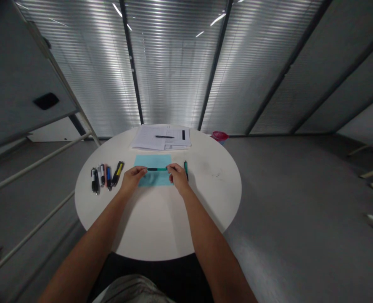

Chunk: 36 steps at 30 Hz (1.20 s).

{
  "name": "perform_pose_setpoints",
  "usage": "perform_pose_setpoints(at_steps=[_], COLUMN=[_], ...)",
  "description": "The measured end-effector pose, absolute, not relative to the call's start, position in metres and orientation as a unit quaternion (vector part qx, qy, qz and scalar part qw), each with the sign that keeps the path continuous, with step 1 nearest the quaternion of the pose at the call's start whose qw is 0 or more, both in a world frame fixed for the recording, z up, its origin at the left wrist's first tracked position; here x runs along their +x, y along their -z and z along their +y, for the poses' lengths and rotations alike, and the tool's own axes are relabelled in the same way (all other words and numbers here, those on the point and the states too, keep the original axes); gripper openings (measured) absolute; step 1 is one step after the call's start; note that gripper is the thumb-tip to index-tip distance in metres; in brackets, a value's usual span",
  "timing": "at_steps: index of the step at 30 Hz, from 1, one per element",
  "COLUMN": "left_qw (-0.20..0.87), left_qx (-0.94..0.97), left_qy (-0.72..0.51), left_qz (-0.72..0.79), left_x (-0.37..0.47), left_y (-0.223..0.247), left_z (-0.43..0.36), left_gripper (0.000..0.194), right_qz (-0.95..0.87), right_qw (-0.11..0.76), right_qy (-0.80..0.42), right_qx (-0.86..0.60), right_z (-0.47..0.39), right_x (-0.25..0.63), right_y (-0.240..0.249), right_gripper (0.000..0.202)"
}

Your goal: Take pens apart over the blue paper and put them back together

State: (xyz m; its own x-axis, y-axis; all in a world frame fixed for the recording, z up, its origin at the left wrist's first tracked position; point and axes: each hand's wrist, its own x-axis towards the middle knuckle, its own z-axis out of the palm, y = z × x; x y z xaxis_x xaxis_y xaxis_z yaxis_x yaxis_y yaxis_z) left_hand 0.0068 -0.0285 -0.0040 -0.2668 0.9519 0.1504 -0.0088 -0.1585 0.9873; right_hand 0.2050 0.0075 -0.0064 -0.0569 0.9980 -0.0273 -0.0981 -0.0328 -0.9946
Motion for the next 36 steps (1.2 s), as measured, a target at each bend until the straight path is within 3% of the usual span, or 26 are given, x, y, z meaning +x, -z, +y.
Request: perform_pose_setpoints(at_steps=[20, 29, 36], left_qw=[0.528, 0.55, 0.518], left_qx=[0.332, 0.271, 0.238], left_qy=[-0.65, -0.677, -0.699], left_qz=[0.434, 0.408, 0.432], left_x=[0.005, 0.002, -0.001], left_y=[0.008, 0.007, 0.002], left_z=[-0.023, -0.021, -0.022], left_gripper=[0.036, 0.033, 0.024], right_qz=[-0.445, -0.395, -0.362], right_qw=[0.525, 0.587, 0.634], right_qy=[-0.552, -0.545, -0.532], right_qx=[-0.471, -0.449, -0.429], right_z=[0.011, 0.011, 0.011], right_x=[0.207, 0.21, 0.215], right_y=[0.008, 0.006, 0.003], right_gripper=[0.035, 0.042, 0.035])
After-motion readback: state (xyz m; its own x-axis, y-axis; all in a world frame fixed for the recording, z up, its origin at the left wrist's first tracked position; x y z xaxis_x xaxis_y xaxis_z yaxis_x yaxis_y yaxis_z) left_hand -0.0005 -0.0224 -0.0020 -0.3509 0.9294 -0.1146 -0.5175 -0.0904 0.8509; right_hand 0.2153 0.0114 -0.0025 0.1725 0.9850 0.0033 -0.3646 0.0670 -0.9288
